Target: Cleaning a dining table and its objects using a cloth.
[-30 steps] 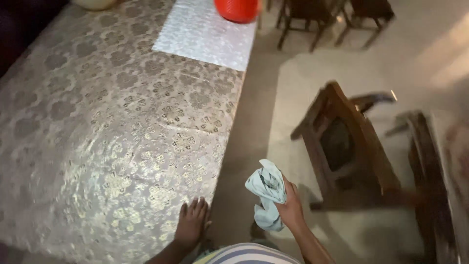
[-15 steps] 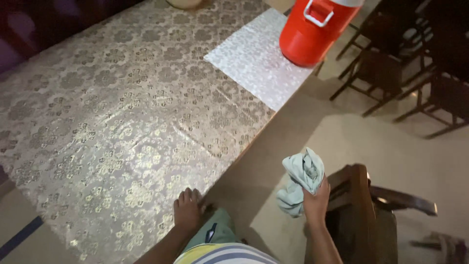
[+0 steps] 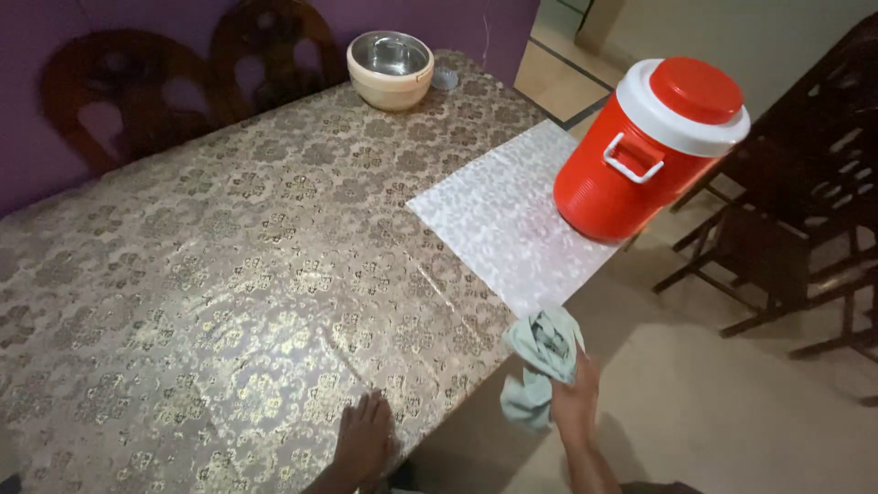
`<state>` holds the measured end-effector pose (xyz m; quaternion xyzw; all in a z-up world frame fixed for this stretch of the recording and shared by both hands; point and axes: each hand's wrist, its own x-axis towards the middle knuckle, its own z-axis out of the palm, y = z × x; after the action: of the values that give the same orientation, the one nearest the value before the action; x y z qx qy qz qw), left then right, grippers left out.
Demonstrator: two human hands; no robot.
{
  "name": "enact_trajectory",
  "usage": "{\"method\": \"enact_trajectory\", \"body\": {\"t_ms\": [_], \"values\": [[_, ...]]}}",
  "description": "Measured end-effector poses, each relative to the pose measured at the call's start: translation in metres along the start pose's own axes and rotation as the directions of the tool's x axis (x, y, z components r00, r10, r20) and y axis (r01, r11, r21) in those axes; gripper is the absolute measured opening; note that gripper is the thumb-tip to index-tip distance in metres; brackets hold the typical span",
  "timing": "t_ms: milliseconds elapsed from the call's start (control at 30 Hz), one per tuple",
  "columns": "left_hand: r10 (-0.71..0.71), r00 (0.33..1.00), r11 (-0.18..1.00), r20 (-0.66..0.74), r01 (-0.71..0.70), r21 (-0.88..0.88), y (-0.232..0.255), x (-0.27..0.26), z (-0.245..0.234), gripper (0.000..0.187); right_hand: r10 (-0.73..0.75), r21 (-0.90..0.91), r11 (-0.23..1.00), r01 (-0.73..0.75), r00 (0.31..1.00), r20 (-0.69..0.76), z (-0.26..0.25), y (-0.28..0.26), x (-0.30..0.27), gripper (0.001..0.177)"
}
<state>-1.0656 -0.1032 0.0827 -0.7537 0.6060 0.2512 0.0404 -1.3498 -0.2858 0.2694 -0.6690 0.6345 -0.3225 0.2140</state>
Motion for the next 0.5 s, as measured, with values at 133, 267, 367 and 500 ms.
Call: {"method": "enact_trajectory", "body": {"t_ms": [133, 267, 367, 500], "values": [[0.085, 0.996, 0.996, 0.007, -0.085, -0.034, 0.013, 0.043, -0.024, 0.087, -0.166, 0.308, 0.934, 0.181, 0.983, -0.075, 0.034, 0.033, 0.051, 0.051], [-0.131, 0.985, 0.962, 0.109, 0.153, -0.225, 0.029, 0.093, -0.025, 0.097, -0.249, 0.303, 0.919, 0.253, 0.967, -0.050, 0.041, 0.022, 0.102, 0.064], [-0.287, 0.947, 0.895, 0.147, 0.319, -0.312, 0.045, 0.115, -0.029, 0.100, -0.290, 0.159, 0.933, 0.322, 0.937, -0.195, 0.029, -0.004, 0.143, 0.087], [-0.344, 0.933, 0.884, 0.111, 0.361, -0.296, 0.068, 0.153, -0.018, 0.104, -0.429, 0.039, 0.879, 0.475, 0.825, -0.368, 0.028, -0.001, 0.225, 0.085]]}}
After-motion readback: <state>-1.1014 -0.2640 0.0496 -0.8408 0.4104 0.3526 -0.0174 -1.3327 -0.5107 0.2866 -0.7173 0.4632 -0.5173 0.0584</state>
